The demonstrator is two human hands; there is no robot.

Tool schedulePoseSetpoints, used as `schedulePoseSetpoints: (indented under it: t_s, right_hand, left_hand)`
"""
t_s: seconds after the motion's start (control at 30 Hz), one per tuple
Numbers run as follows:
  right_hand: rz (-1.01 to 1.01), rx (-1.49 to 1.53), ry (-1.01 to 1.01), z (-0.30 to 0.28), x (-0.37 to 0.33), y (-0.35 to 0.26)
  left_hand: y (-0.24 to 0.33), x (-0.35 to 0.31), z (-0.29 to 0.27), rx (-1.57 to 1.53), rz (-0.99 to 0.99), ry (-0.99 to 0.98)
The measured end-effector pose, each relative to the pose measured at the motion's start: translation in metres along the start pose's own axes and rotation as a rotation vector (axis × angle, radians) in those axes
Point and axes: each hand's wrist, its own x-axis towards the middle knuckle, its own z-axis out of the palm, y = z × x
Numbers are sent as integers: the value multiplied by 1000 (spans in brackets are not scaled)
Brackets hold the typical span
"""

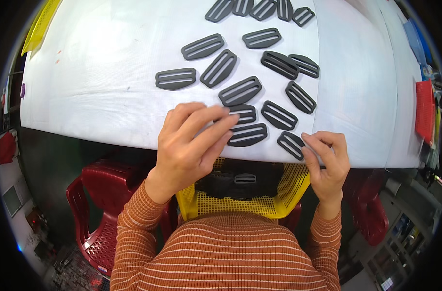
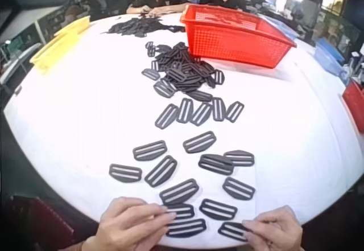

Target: The person sorts small black plastic buckles on a white table, arranging them into neat rows and transferring them into a yellow basket. Another person works alongside at the same table, also sorting buckles.

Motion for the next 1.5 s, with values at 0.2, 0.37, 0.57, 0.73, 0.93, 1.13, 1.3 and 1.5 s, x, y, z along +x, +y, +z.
schedulePoseSetpoints:
  t_s: [0.2,0.37,0.57,0.73,0.93,1.13,1.3,1.5]
  right_hand:
    - [7,-47,9,2,-13,-1]
    - [-49,-151,3,2,-18,-2]
    - [-47,-237,-5,-14,-14,-4]
    - [103,-282,41,-18,-1,4]
    - [-143,-222,61,24,29,-13]
    - [-86,-123,-3,19,35,-8]
    - [13,-81,66,17,40,2]
    - [-161,-399,134,18,46,17]
  left_hand:
    - [16,28,7,331,10,5]
    - [19,10,6,219,53,31]
    - [24,-5,18,224,77,15]
    - [26,-3,20,269,179,68]
    - [25,0,17,-1,15,-23]
    - [16,11,6,152,-24,70]
    - [7,17,8,221,96,74]
    - [6,18,1,-22,-88,-6]
